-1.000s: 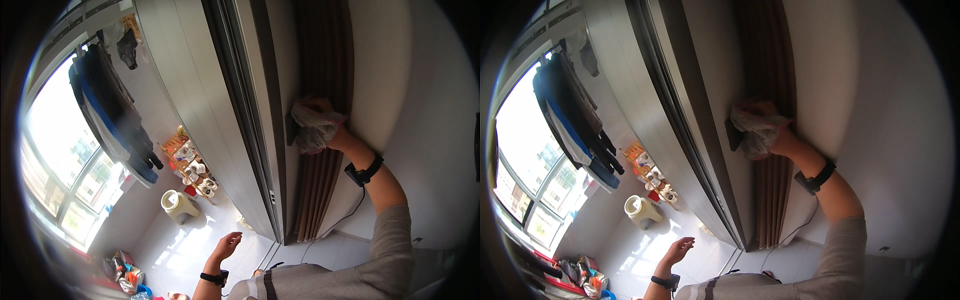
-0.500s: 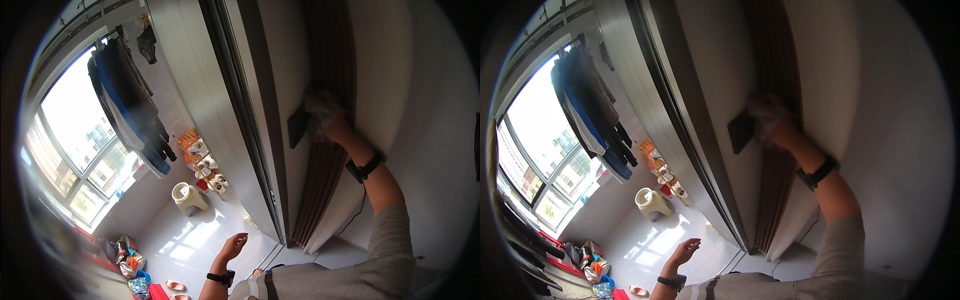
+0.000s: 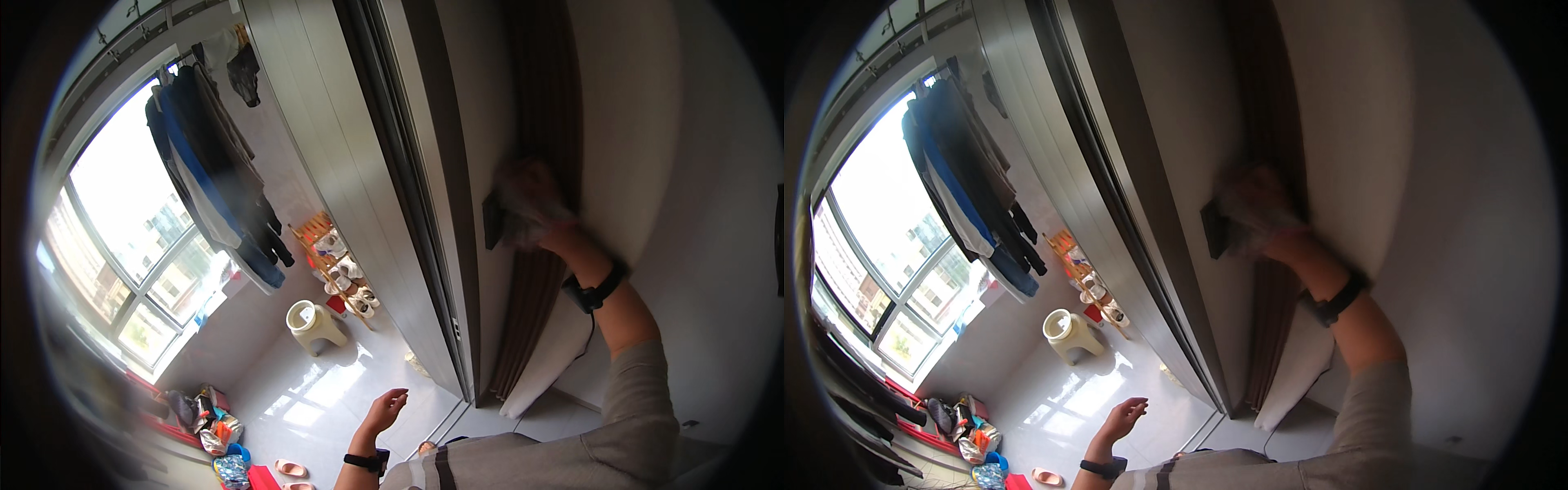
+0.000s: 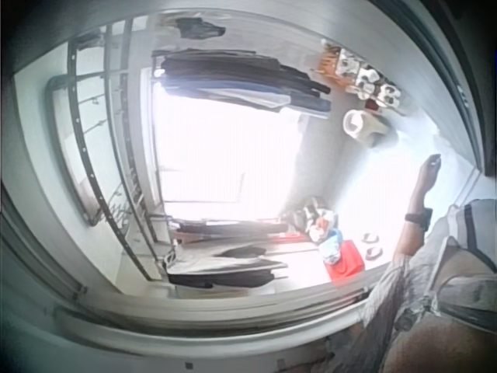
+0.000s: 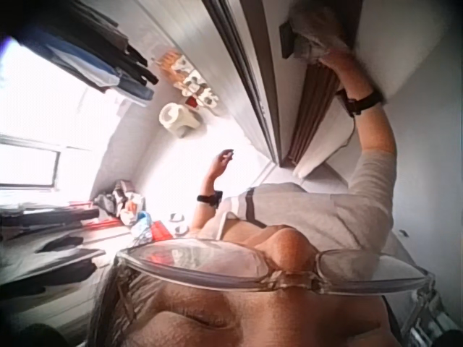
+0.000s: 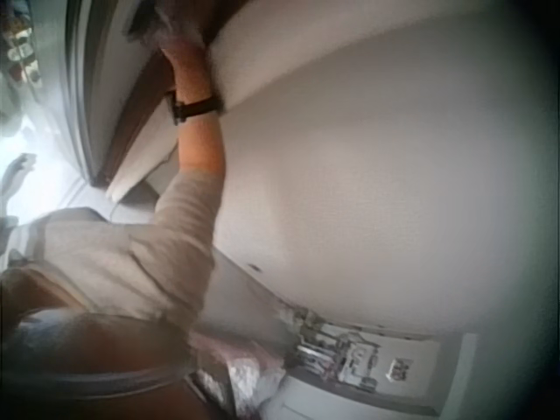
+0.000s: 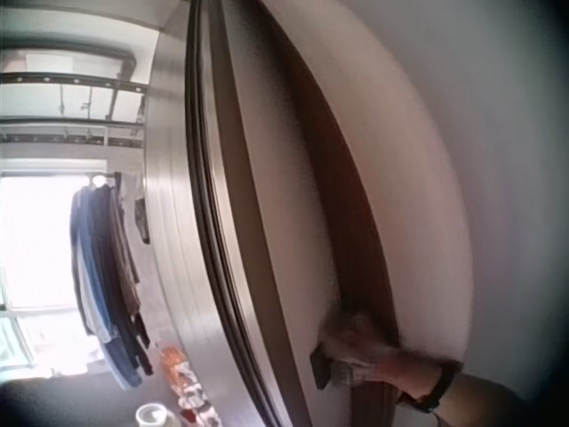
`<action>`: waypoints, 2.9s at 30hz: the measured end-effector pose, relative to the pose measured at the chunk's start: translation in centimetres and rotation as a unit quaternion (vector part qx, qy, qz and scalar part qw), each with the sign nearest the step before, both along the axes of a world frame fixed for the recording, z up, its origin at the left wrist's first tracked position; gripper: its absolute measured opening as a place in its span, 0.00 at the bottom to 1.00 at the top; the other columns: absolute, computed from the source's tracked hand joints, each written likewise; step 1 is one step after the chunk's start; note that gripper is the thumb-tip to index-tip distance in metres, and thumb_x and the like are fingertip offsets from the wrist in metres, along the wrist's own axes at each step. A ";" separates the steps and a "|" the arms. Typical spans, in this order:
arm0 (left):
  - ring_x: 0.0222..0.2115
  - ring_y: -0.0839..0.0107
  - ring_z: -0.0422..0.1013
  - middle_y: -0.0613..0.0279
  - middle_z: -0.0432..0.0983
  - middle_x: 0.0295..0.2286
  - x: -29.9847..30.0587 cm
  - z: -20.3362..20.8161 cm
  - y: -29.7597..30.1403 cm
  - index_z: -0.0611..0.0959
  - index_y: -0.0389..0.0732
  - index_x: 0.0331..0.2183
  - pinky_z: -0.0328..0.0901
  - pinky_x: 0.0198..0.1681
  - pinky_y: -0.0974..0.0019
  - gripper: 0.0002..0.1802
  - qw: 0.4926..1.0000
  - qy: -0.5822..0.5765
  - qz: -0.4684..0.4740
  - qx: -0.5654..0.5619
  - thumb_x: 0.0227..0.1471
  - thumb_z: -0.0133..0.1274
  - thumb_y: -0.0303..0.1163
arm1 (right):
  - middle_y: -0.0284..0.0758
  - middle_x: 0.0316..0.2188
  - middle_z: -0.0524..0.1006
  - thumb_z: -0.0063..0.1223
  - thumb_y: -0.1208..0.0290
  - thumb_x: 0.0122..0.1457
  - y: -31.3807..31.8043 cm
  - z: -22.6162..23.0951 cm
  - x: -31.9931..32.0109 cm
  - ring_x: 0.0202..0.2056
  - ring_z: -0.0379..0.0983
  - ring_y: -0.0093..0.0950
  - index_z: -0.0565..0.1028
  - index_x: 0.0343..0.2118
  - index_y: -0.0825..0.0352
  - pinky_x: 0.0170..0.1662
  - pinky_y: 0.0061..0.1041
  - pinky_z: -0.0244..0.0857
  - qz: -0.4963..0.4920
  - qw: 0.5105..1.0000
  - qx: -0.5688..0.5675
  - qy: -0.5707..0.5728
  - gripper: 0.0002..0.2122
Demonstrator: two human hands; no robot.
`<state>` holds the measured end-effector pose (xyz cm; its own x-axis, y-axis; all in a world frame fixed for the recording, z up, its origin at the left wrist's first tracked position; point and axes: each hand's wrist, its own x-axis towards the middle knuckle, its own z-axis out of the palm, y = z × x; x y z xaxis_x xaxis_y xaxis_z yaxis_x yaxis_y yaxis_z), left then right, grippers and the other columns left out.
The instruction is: The person wipes a window frame and sill with a cloth, then rinses and wrings the cloth in a bucket of water. They proceed to wipe a wardrobe door and a sliding glass door, moving between surfaces while handling the cloth and bucket.
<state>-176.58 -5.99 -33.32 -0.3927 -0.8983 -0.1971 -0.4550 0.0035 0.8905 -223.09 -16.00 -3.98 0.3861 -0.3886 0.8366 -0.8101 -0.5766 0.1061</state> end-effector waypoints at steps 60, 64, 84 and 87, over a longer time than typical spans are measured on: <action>0.39 0.67 0.76 0.53 0.79 0.38 1.8 1.5 2.2 0.76 0.36 0.48 0.69 0.42 0.67 0.18 0.999 -0.048 0.001 0.006 0.61 0.48 0.36 | 0.44 0.55 0.67 0.46 0.72 0.62 0.6 -7.5 3.8 0.54 0.66 0.38 0.65 0.57 0.69 0.57 0.36 0.60 0.115 0.828 0.119 -0.535 0.19; 0.38 0.68 0.76 0.55 0.80 0.36 2.5 0.9 3.0 0.77 0.37 0.47 0.69 0.41 0.67 0.17 0.999 -0.039 0.027 0.005 0.60 0.49 0.37 | 0.44 0.53 0.69 0.45 0.73 0.61 0.8 -5.8 5.0 0.52 0.68 0.39 0.67 0.55 0.69 0.55 0.38 0.62 0.108 0.742 0.061 -0.658 0.19; 0.38 0.68 0.76 0.54 0.79 0.38 2.9 0.0 2.8 0.76 0.35 0.47 0.70 0.41 0.68 0.17 0.999 -0.042 0.020 0.009 0.61 0.48 0.36 | 0.44 0.51 0.69 0.48 0.62 0.60 1.6 -8.4 15.6 0.49 0.69 0.39 0.69 0.49 0.68 0.54 0.42 0.61 -0.076 0.942 -0.280 -0.167 0.18; 0.38 0.68 0.76 0.54 0.79 0.39 1.8 0.1 2.4 0.76 0.36 0.48 0.69 0.42 0.67 0.17 0.999 -0.040 0.007 0.013 0.61 0.48 0.35 | 0.47 0.47 0.69 0.47 0.65 0.60 2.4 -9.4 16.8 0.46 0.69 0.41 0.69 0.45 0.69 0.51 0.45 0.62 -0.060 0.951 -0.254 -0.166 0.15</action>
<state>-174.74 -3.59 -33.27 -0.3611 -0.8981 -0.2511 -0.5253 -0.0266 0.8505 -206.27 -13.56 -13.37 0.0473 0.0732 0.9962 -0.9041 -0.4210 0.0738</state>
